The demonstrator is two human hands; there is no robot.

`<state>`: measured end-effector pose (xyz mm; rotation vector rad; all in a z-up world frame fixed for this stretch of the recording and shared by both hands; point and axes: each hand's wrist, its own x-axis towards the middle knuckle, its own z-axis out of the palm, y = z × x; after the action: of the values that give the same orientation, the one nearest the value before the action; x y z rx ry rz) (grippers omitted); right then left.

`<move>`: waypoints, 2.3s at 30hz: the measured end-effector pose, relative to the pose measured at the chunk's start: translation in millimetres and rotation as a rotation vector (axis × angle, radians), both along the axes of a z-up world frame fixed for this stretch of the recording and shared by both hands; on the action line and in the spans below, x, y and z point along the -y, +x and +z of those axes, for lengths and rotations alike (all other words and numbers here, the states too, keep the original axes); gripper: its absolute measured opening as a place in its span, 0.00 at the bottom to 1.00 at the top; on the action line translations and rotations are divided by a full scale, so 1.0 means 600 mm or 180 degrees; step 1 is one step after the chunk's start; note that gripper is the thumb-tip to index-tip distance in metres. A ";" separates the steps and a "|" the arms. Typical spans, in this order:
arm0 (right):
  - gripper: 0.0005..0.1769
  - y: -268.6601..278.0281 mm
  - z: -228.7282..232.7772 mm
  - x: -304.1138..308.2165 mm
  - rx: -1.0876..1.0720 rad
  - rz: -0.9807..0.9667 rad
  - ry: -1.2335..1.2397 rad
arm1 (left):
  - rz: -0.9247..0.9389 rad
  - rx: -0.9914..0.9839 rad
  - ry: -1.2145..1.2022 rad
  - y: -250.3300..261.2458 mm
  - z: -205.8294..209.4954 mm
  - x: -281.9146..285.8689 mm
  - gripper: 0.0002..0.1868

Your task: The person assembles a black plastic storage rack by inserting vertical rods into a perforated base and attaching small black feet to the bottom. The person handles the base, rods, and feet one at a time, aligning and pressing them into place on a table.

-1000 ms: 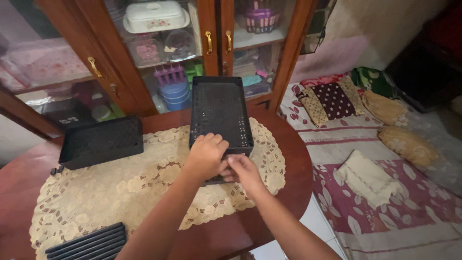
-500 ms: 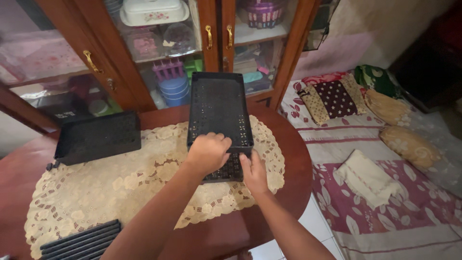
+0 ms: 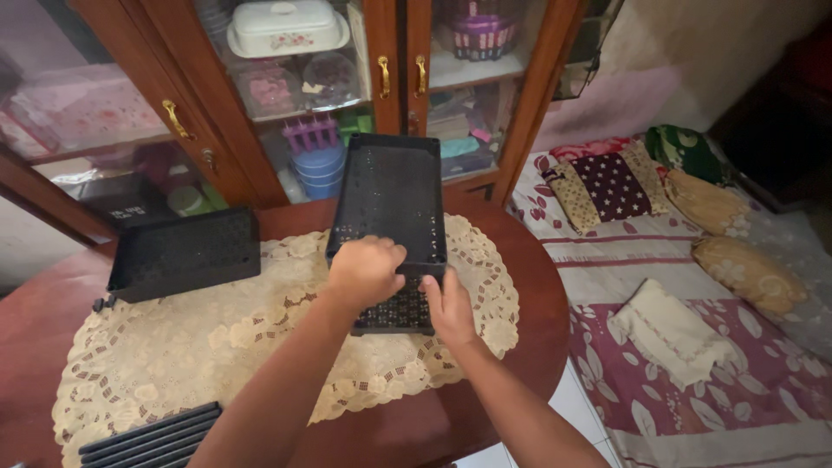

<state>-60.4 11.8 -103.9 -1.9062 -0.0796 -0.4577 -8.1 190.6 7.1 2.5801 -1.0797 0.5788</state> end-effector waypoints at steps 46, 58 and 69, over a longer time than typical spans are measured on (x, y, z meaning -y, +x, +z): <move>0.18 0.091 0.036 -0.050 0.0651 -0.0389 -0.0358 | -0.0138 -0.0013 -0.0076 0.057 0.071 -0.060 0.17; 0.17 0.079 0.065 -0.052 0.0689 -0.0256 -0.0129 | 0.0015 -0.0063 -0.0163 0.053 0.065 -0.058 0.17; 0.18 0.083 0.047 -0.041 0.0648 -0.0486 -0.0165 | 0.0099 -0.0054 -0.0024 0.053 0.061 -0.044 0.17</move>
<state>-10.8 36.5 -75.7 -1.9193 -0.0804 -0.7594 23.9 217.2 43.9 2.5949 -1.0319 0.5660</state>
